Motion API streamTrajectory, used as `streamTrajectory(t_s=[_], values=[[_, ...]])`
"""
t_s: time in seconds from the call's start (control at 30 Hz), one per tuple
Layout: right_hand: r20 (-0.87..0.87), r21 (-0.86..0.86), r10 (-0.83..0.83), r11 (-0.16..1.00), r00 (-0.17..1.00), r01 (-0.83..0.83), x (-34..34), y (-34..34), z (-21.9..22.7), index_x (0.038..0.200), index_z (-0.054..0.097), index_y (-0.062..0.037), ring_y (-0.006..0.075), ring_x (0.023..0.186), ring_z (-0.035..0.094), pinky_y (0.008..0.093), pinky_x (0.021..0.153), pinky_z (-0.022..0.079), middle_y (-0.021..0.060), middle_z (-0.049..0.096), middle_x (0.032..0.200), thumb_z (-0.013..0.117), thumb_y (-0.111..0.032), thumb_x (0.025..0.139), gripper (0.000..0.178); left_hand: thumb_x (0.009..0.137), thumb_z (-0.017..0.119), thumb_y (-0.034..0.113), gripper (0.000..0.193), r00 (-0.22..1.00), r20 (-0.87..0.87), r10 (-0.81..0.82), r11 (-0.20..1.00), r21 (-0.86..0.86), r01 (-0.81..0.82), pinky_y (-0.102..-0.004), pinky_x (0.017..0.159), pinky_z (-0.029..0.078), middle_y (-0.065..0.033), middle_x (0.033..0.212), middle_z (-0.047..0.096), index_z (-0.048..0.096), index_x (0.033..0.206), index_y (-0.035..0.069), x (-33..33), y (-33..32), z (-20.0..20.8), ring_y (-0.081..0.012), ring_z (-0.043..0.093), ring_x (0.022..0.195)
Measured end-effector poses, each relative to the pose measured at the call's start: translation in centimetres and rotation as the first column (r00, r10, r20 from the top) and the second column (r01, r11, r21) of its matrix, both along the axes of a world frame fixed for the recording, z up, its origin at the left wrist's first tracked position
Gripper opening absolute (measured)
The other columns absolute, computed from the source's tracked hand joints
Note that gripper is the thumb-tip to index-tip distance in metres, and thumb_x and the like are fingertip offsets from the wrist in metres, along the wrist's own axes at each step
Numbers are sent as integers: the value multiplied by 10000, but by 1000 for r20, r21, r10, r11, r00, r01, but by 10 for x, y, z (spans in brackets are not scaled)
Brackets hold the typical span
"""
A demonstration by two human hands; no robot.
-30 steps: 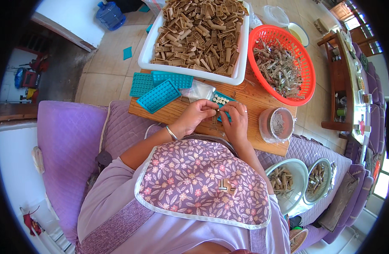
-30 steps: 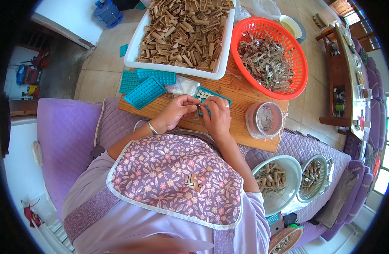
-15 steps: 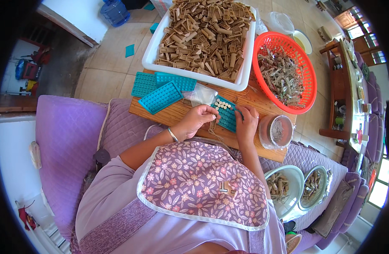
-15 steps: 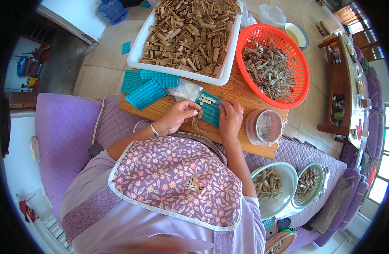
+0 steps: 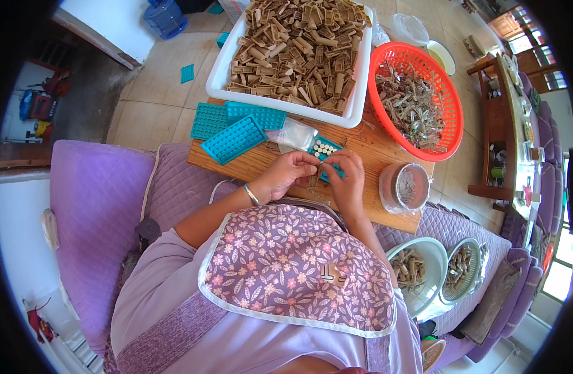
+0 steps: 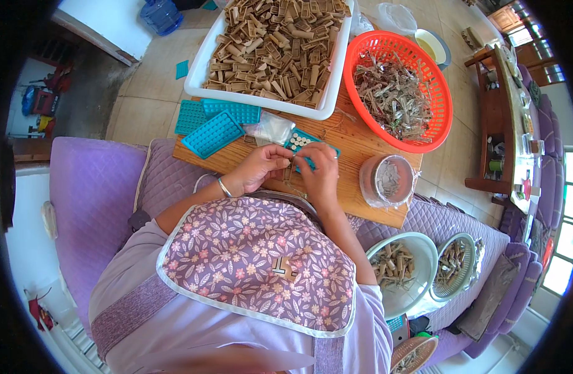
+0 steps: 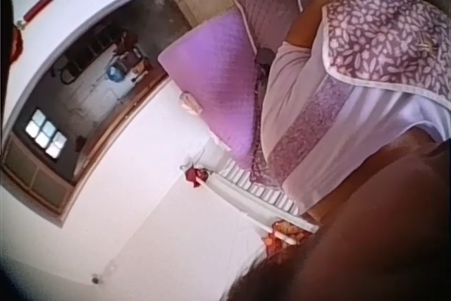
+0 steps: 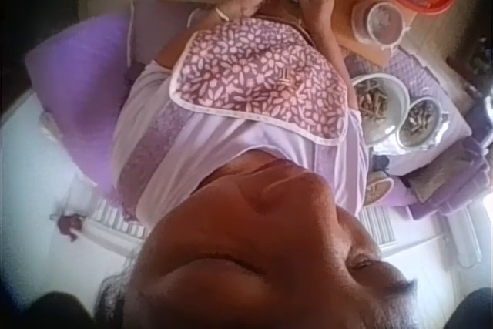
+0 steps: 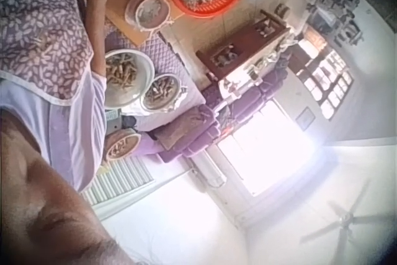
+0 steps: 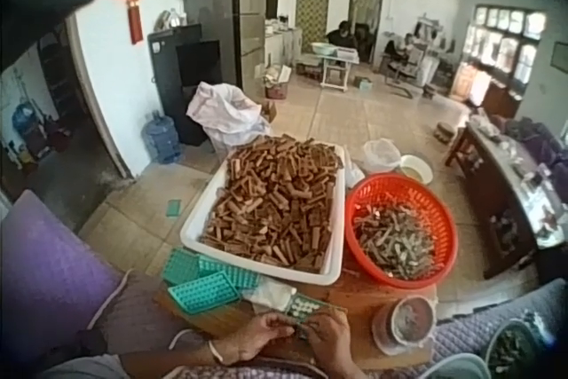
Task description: The person assembles small white components into a larger wooden part by hand.
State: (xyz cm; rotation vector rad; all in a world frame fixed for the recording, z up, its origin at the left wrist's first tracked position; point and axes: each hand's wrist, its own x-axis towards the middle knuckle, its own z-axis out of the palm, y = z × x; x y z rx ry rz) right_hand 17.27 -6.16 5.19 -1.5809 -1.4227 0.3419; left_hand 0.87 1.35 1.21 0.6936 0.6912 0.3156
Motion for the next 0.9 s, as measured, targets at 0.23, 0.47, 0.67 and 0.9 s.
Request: streamTrajectory(t_s=[0.23, 0.47, 0.67, 0.9], values=[[74, -42, 124, 992, 990, -121, -3, -8, -6, 811, 665, -50, 254, 876, 594, 363, 784, 432, 80, 636, 878, 712, -17, 710, 117, 895, 649, 130, 215, 1000, -23, 15, 999, 33, -14, -240, 793, 501, -1, 1010, 621, 593, 1091, 60, -5, -6, -2, -73, 588, 862], [-7, -75, 69, 995, 998, -69, 2, 11, -24, 827, 692, -69, 268, 872, 587, 373, 793, 452, 61, 639, 915, 701, -36, 722, 111, 910, 599, 93, 183, 997, 30, 72, 997, -12, -71, -257, 822, 505, -53, 1037, 637, 584, 1086, 42, -16, -1, -1, -130, 618, 929], [425, -89, 4, 995, 905, 37, -2, 24, -27, 824, 682, -65, 275, 886, 588, 386, 806, 449, 77, 636, 916, 694, -38, 709, 119, 933, 542, 85, 173, 995, 13, 99, 995, -19, -99, -268, 839, 499, -70, 1052, 639, 571, 1097, 37, -19, 1, 1, -137, 616, 943], [238, -15, 30, 1000, 971, -27, -3, 22, -15, 782, 642, -64, 281, 867, 575, 399, 784, 439, 66, 621, 929, 691, -50, 709, 89, 929, 584, 104, 185, 998, 26, 57, 995, 86, -59, -249, 825, 487, -42, 1065, 638, 574, 1104, 44, -16, 2, 8, -113, 603, 952]])
